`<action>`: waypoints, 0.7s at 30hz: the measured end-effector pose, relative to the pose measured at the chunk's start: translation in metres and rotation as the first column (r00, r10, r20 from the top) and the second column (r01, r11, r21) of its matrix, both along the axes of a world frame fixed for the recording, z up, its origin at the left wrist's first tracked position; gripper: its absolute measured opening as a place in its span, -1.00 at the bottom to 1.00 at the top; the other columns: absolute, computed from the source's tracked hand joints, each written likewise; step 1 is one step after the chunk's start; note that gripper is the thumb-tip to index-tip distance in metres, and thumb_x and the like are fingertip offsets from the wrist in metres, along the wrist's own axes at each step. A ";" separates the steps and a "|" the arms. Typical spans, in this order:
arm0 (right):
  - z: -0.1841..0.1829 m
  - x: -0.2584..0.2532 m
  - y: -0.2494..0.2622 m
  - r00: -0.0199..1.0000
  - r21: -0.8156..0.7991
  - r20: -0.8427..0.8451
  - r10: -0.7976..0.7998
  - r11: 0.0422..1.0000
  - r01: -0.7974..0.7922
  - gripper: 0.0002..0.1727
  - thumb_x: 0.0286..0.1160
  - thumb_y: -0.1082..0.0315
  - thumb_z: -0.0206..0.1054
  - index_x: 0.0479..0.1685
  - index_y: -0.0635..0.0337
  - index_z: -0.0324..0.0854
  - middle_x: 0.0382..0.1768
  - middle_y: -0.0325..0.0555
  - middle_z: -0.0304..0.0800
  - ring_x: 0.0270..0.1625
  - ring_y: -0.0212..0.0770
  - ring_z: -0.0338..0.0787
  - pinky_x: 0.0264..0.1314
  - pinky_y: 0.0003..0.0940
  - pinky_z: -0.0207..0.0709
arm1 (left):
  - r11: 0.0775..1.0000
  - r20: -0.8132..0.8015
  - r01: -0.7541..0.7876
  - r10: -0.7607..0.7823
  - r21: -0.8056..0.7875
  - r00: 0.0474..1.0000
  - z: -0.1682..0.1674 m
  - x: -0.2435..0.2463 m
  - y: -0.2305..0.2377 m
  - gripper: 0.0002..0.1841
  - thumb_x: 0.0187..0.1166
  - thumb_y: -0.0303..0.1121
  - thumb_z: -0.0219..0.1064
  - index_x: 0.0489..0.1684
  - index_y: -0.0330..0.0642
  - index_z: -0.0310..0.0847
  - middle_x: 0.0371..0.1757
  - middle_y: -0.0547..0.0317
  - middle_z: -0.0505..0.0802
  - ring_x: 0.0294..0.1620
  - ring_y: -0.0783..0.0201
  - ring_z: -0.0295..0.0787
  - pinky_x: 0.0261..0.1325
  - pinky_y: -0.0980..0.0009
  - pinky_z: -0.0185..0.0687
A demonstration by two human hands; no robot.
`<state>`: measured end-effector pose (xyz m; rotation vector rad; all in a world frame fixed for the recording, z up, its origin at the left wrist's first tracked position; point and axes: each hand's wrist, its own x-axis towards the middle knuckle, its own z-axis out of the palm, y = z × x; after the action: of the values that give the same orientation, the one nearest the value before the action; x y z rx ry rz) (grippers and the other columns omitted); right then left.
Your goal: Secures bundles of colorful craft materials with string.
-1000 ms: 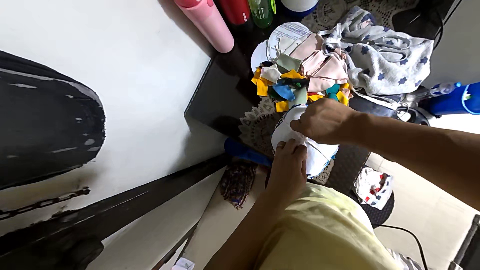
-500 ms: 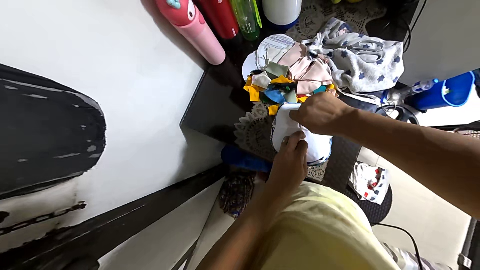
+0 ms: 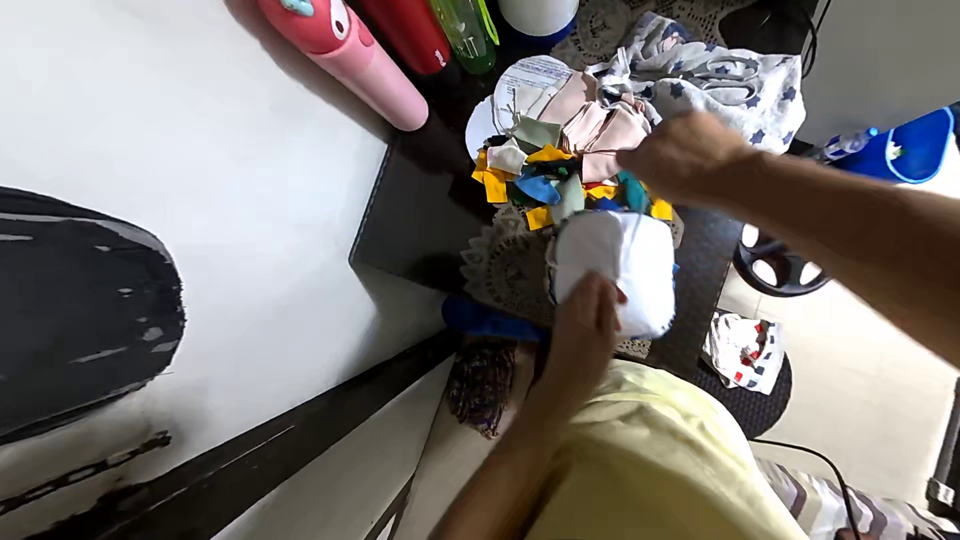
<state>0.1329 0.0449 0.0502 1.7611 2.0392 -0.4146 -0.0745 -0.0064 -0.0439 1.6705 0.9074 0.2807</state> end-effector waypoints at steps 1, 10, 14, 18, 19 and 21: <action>-0.017 0.015 0.004 0.999 0.158 -0.018 0.049 0.986 -0.046 -0.87 0.55 0.63 0.16 -0.15 0.43 0.63 -0.39 0.34 0.70 -0.19 0.46 0.77 -0.27 0.31 0.49 | 1.000 -0.011 0.008 -0.008 0.022 1.000 -0.001 0.001 -0.007 -0.67 0.79 -0.43 -0.04 0.02 -0.48 0.64 -0.21 -0.04 0.81 -0.24 0.25 0.78 -0.06 0.31 0.72; 0.007 0.017 0.001 0.753 -0.515 -0.485 -0.445 0.841 0.165 -0.71 0.76 0.22 0.21 -0.02 0.17 0.81 -0.46 -0.23 0.67 -0.52 -0.45 0.39 -0.39 -0.44 0.27 | 0.994 0.019 -0.089 0.090 -0.060 0.996 0.005 0.013 0.009 -0.73 0.82 -0.41 0.00 -0.05 -0.35 0.64 -0.31 0.15 0.77 -0.32 0.43 0.69 -0.17 0.50 0.59; -0.013 0.006 -0.018 0.384 -0.581 -0.633 -0.672 0.741 0.337 -0.66 0.79 0.32 0.04 0.11 0.19 0.76 -0.21 -0.19 0.78 -0.26 -0.42 0.59 -0.16 -0.39 0.41 | 0.988 0.039 -0.117 0.122 -0.104 0.992 0.005 0.015 0.011 -0.77 0.79 -0.46 0.03 -0.08 -0.35 0.62 -0.30 0.14 0.76 -0.32 0.44 0.69 -0.17 0.51 0.61; -0.043 -0.011 -0.028 -0.245 -0.749 -0.612 -0.752 0.451 0.487 -0.62 0.78 0.33 -0.06 -0.45 0.12 0.54 -0.56 -0.27 0.74 -0.63 -0.46 0.61 -0.60 -0.58 0.45 | 0.982 0.072 -0.154 0.163 -0.112 0.984 0.001 0.014 0.007 -0.78 0.80 -0.43 0.04 -0.09 -0.31 0.61 -0.20 0.14 0.81 -0.28 0.45 0.72 -0.14 0.52 0.63; -0.046 -0.015 -0.027 -0.349 -0.770 -0.585 -0.732 0.366 0.523 -0.62 0.77 0.34 -0.06 -0.51 0.10 0.47 -0.64 -0.28 0.66 -0.70 -0.45 0.56 -0.66 -0.58 0.41 | 0.981 0.071 -0.161 0.169 -0.106 0.983 0.001 0.014 0.006 -0.78 0.79 -0.43 0.03 -0.10 -0.31 0.60 -0.21 0.15 0.80 -0.28 0.46 0.71 -0.15 0.52 0.63; -0.051 -0.019 -0.022 -0.481 -0.784 -0.562 -0.673 0.247 0.570 -0.63 0.73 0.37 -0.04 -0.58 0.03 0.34 -0.76 -0.34 0.45 -0.79 -0.48 0.38 -0.75 -0.61 0.25 | 0.982 0.061 -0.175 0.180 -0.074 0.982 0.002 0.017 0.004 -0.79 0.78 -0.44 0.03 -0.13 -0.32 0.59 -0.26 0.15 0.76 -0.32 0.46 0.68 -0.18 0.53 0.61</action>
<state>0.1135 0.0224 -0.0007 2.9054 0.4469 -2.6671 -0.0577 -0.0027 -0.0418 1.5111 1.0060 0.4204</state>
